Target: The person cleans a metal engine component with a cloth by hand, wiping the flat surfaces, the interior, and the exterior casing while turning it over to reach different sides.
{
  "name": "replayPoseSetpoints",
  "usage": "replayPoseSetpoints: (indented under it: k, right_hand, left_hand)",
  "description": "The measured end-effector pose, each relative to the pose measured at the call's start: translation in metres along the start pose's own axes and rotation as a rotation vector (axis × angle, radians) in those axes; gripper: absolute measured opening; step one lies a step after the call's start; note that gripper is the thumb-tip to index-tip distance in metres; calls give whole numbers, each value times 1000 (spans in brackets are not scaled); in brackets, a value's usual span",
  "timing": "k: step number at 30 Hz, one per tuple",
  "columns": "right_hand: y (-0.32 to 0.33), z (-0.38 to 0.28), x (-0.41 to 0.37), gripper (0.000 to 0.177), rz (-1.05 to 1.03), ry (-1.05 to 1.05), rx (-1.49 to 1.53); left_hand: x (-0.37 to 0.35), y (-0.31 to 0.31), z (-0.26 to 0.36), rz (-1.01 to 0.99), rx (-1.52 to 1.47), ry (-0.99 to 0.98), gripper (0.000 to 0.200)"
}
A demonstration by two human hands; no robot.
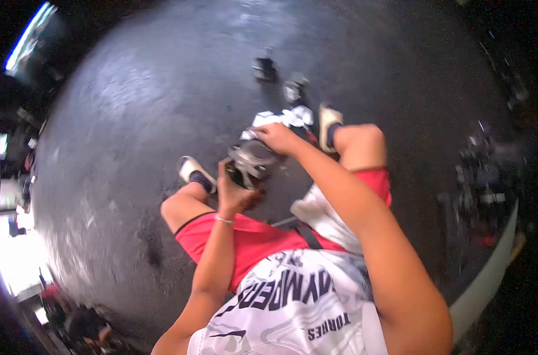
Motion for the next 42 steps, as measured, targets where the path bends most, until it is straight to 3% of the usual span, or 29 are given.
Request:
replayPoseSetpoints:
  k: [1, 2, 3, 4, 5, 6, 7, 8, 9, 10, 12, 14, 16, 18, 20, 23, 27, 29, 30, 32, 33, 37, 38, 40, 41, 42]
  right_hand:
    - [-2, -18, 1, 31, 39, 87, -3]
    - [2, -44, -3, 30, 19, 97, -66]
    - [-5, -46, -13, 27, 40, 60, -105]
    - [3, -75, -19, 29, -67, -31, 34]
    - [3, -94, -29, 29, -56, 127, 5]
    - [4, -113, -38, 28, -98, 116, 134]
    - [1, -117, -43, 28, -173, 230, 23]
    - [-7, -95, -45, 25, -127, 224, 120]
    - [-10, -90, -35, 24, -70, 156, 215]
    - [-6, -82, -21, 24, 6, 68, 296]
    - [-2, -4, 9, 24, -22, 82, 113]
    - [-2, -12, 15, 27, -16, 1, 9]
    - [-13, -15, 6, 29, -32, 73, 55]
    - [-9, -63, -21, 33, -49, -40, 201]
    - [-9, -87, -48, 36, -48, 65, 198]
    - [-13, -64, -54, 37, -98, 78, 139]
    - [-14, -14, 15, 37, -167, 6, 298]
    - [-12, -26, 25, 40, -267, -17, 315]
    - [-14, -29, 18, 41, -279, -58, 344]
    - [-8, -15, -13, 41, -240, 61, 630]
    - [0, -26, -33, 41, -213, 66, 592]
    - [-8, -17, -31, 44, -156, 22, 321]
    - [-12, -6, -18, 45, -158, 8, 311]
    - [-21, 0, 15, 45, -193, -93, 288]
    - [-32, 27, 21, 46, -265, -87, 264]
    - [-29, -1, 11, 48, -249, -151, 393]
  left_hand:
    - [1, 2, -4, 20, 29, -38, 68]
    - [4, 7, -8, 121, 166, -182, 65]
    - [0, 9, -3, 148, 139, -200, 61]
    - [-3, 17, 8, 37, 34, -43, 65]
    - [-6, 23, 18, -54, -61, 124, 69]
    - [-7, 23, 16, -18, -75, 52, 68]
    - [-7, 23, 14, 18, -87, -20, 67]
    - [4, 12, -16, 186, 49, -305, 69]
    - [-3, 16, -8, -63, -92, 75, 73]
    - [-4, 24, 4, -115, -49, 160, 78]
    - [9, 3, -24, 107, 119, -250, 78]
    - [3, 6, -16, 51, 150, -142, 77]
    - [0, 12, -11, -18, 55, -26, 79]
    - [4, 13, -23, 17, 141, -134, 81]
    - [10, 15, -34, 44, 177, -142, 83]
    - [13, 14, -28, 38, 226, -179, 86]
    - [10, -3, -28, 44, 206, -184, 88]
    - [1, 4, -6, 27, 94, -54, 85]
    - [12, -6, -31, 78, 55, -108, 83]
    - [17, -6, -37, 52, -20, -129, 80]
    - [6, 9, -16, 38, 7, -18, 76]
    - [18, 12, -10, 7, 127, -127, 65]
    - [17, 8, -4, 14, 274, -128, 62]
    - [18, 5, 5, -6, 61, 162, 61]
    - [25, 4, -10, 15, 37, 80, 64]
    - [30, 3, -24, 34, 15, -2, 67]
Point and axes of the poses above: each hand's wrist, its own x-axis towards the middle knuckle, its own y-axis out of the back of the hand, z = x × y, the point moved 2 cm from there along x, towards the middle knuckle, and after that the axes turned 9 degrees about y, right-handed, at the moved point
